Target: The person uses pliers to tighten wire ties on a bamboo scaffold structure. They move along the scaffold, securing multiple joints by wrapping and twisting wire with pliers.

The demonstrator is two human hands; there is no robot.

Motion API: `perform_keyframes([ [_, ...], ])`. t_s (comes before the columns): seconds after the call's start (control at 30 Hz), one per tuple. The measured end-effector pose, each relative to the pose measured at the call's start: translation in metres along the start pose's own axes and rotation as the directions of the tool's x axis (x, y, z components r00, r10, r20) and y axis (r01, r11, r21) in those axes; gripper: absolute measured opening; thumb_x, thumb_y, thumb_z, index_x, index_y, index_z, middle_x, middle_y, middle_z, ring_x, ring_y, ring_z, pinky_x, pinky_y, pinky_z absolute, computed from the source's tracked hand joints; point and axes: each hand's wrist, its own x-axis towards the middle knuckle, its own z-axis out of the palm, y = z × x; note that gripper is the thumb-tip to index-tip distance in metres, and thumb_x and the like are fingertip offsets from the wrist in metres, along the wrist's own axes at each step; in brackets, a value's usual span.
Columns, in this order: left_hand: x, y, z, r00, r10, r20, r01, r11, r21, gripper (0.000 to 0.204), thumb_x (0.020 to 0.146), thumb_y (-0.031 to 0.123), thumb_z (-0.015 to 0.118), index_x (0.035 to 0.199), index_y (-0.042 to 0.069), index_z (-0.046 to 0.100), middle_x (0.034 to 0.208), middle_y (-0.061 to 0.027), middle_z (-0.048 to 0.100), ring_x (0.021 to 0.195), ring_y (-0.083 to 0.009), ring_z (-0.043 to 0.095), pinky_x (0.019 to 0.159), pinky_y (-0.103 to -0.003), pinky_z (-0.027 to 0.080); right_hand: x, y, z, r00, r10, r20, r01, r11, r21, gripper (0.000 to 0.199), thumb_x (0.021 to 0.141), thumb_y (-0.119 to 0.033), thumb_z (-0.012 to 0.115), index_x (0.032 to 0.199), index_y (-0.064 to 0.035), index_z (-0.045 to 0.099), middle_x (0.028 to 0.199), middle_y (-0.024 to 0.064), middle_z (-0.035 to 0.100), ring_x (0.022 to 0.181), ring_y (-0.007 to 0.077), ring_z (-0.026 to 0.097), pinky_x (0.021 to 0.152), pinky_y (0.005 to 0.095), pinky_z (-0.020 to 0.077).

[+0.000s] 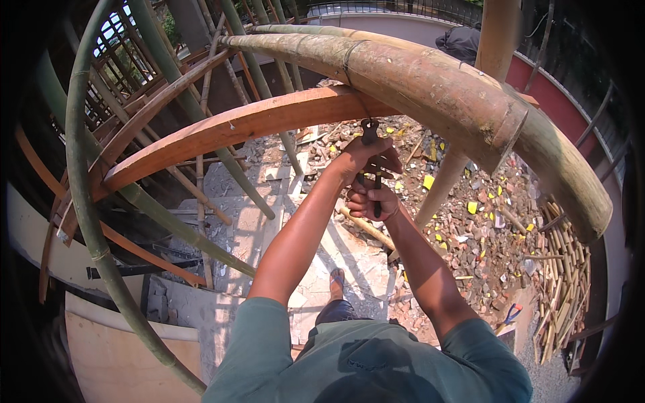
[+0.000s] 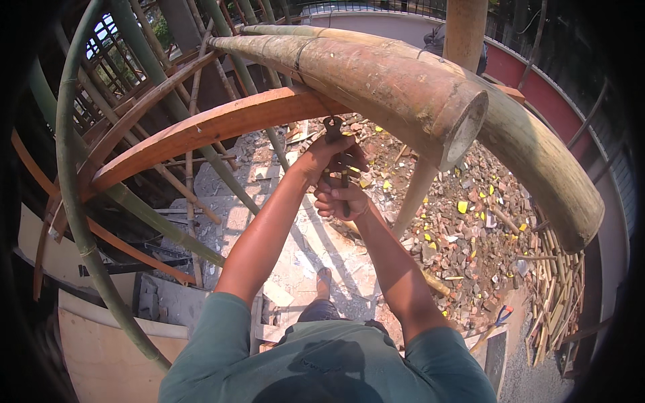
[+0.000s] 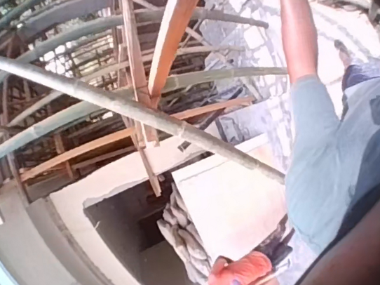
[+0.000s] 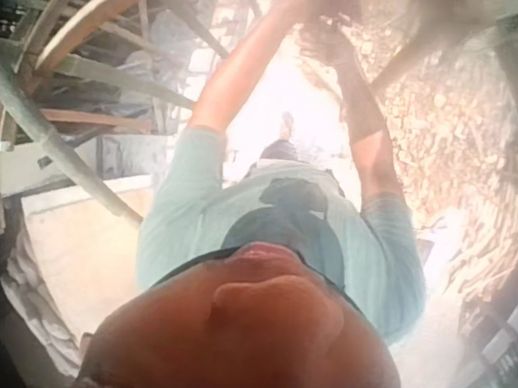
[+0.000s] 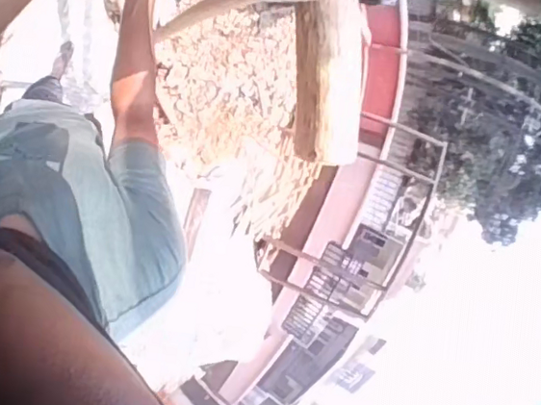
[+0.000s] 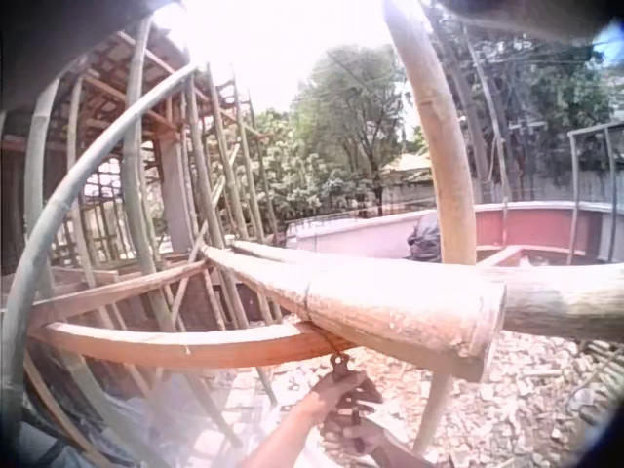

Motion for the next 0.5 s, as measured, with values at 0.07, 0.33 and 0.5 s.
perform_keyframes([
  [0.07, 0.004, -0.001, 0.002, 1.000, -0.005, -0.031, 0.007, 0.998, 0.055, 0.030, 0.095, 0.028, 0.066, 0.074, 0.008, 0.055, 0.060, -0.0071, 0.057, 0.049, -0.0183, 0.055, 0.052, -0.031, 0.047, 0.000, -0.005, 0.005, 0.999, -0.018, 0.043, 0.020, 0.999, -0.049, 0.032, 0.087, -0.028, 0.073, 0.091, -0.0138, 0.044, 0.069, -0.0051, 0.030, 0.063, 0.0093, 0.031, 0.058, 0.0261, 0.0302],
  [0.33, 0.021, -0.022, 0.038, 0.926, 0.170, -0.336, -0.254, 0.941, -0.222, 0.042, 0.097, 0.027, 0.064, 0.065, 0.012, 0.042, 0.052, 0.0023, 0.037, 0.043, -0.0105, 0.039, 0.043, -0.028, 0.035, -0.035, -0.012, 0.100, 0.499, -0.707, -0.501, -0.638, 0.092, -0.765, 0.053, 0.078, -0.014, 0.080, 0.121, 0.0040, 0.054, 0.106, 0.0169, 0.064, 0.099, 0.0300, 0.064, 0.088, 0.0397, 0.0512],
  [0.5, 0.044, -0.037, 0.063, 0.805, 0.199, -0.558, -0.408, 0.869, -0.279, 0.029, 0.097, 0.019, 0.056, 0.072, 0.010, 0.044, 0.059, 0.0010, 0.039, 0.048, -0.0094, 0.039, 0.046, -0.027, 0.035, -0.010, -0.006, 0.076, 0.065, -0.566, -0.822, -0.722, 0.541, -0.431, 0.054, 0.082, -0.026, 0.074, 0.124, 0.0010, 0.053, 0.118, 0.0213, 0.059, 0.104, 0.0369, 0.061, 0.084, 0.0440, 0.0479],
])
